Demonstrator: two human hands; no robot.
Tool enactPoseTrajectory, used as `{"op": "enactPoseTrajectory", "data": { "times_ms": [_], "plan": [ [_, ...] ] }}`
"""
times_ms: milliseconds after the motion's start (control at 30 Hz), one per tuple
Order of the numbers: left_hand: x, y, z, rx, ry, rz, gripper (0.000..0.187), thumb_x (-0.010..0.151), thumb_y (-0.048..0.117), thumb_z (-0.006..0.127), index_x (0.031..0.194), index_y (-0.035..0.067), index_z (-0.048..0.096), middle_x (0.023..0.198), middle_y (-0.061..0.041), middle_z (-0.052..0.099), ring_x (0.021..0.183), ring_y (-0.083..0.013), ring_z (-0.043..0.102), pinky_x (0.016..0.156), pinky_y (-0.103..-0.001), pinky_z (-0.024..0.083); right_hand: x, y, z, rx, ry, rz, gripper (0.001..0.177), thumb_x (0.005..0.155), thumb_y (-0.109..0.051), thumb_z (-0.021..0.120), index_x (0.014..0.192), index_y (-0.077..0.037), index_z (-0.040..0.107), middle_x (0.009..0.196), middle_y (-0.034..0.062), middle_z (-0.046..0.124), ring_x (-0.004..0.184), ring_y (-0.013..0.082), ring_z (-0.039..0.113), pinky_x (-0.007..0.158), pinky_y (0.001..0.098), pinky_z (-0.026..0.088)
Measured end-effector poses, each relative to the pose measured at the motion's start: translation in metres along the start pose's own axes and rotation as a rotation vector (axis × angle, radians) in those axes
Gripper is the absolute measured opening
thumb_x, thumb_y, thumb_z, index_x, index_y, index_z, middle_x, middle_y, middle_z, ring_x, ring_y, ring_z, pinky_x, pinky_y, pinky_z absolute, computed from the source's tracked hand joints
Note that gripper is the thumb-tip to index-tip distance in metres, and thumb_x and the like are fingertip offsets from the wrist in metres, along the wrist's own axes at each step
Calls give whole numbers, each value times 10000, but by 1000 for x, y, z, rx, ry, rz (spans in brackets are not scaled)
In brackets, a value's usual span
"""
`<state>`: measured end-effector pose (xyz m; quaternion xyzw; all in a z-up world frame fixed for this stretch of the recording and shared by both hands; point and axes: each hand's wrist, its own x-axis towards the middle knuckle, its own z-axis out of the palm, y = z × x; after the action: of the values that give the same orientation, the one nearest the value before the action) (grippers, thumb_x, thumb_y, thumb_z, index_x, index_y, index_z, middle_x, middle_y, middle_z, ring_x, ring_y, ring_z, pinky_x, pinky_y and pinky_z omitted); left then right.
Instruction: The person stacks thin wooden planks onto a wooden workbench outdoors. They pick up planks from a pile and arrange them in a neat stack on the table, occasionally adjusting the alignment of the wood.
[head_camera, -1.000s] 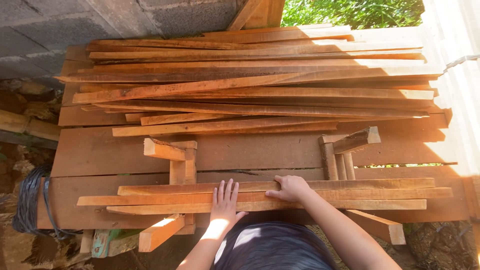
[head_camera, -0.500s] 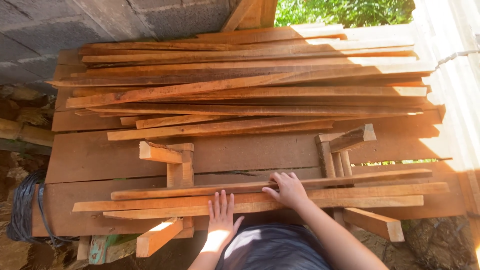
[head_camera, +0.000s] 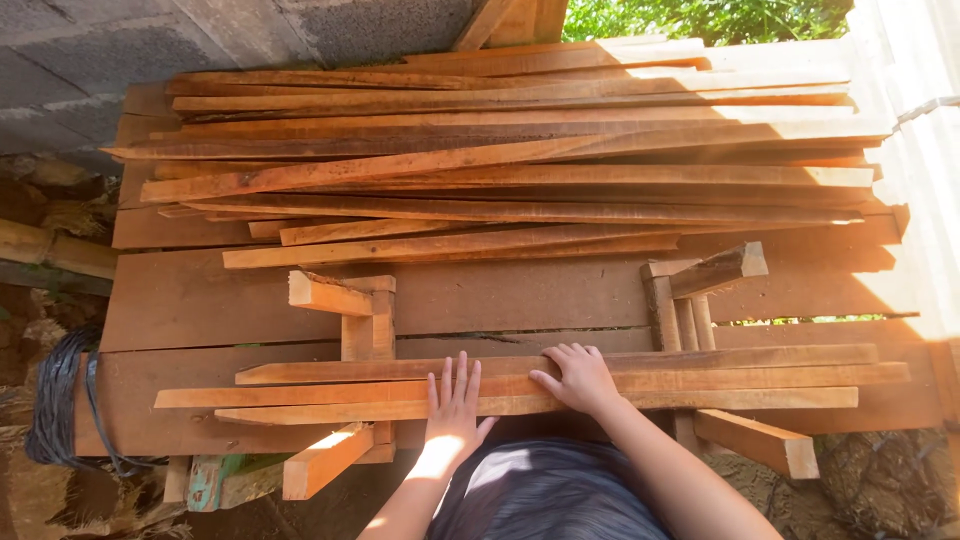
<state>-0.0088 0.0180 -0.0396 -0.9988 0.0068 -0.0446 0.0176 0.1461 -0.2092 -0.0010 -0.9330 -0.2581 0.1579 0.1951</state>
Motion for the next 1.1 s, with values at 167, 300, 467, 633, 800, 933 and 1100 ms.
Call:
{"op": "enactPoseTrajectory", "data": {
  "times_ms": [167,300,467,633,800,933,1100],
  "plan": [
    [16,-1,4,75,31,40,1429,538,785,732,1635,70,160,1717,-165,134,1596,-373,84,1267,-580,47,16,3,-8,-40,-165,-26,551,879,-608,639,1151,-131,684,1102,40,737,1019,271,672,915,400,504],
    [46,-3,-12,-151,-452,-40,1269,576,599,889,1584,147,264,1550,-89,337,1444,-343,254,1159,-549,219,29,-10,-29,-116,-434,99,731,819,-813,566,1113,-151,665,1019,137,754,998,345,717,881,456,551],
    [68,1,-33,-112,-687,-65,1212,578,561,890,1549,163,285,1518,-82,355,1412,-314,283,1129,-482,300,18,3,-16,-116,-391,36,753,804,-850,544,1189,-210,645,1157,69,746,1137,275,705,959,438,538],
    [70,0,-46,-172,-728,-65,1182,596,537,874,1530,140,267,1520,-99,339,1429,-313,263,1212,-577,156,-42,9,-36,-322,-249,-88,1217,649,-835,784,1605,-276,281,1650,-1,303,1523,269,241,1249,546,109],
    [75,-2,-35,-119,-687,-26,1207,551,561,880,1507,120,289,1484,-113,383,1406,-311,325,1218,-585,159,-33,49,-25,-446,-298,-11,1249,584,-722,838,1595,-271,259,1558,-49,360,1456,204,318,1246,466,175],
    [72,-4,-35,-88,-682,0,1215,549,589,882,1502,108,303,1479,-117,389,1391,-308,351,1210,-551,200,-22,51,-24,-465,-349,-43,1218,507,-734,811,1522,-263,330,1377,-43,478,1322,179,451,1154,412,303],
    [71,-1,-44,-65,-667,3,1203,568,598,884,1511,122,307,1484,-108,399,1402,-297,356,1212,-529,206,-21,56,-17,-466,-351,-52,1228,474,-714,814,1502,-238,340,1336,-25,480,1290,187,458,1124,421,318]
  ]
}}
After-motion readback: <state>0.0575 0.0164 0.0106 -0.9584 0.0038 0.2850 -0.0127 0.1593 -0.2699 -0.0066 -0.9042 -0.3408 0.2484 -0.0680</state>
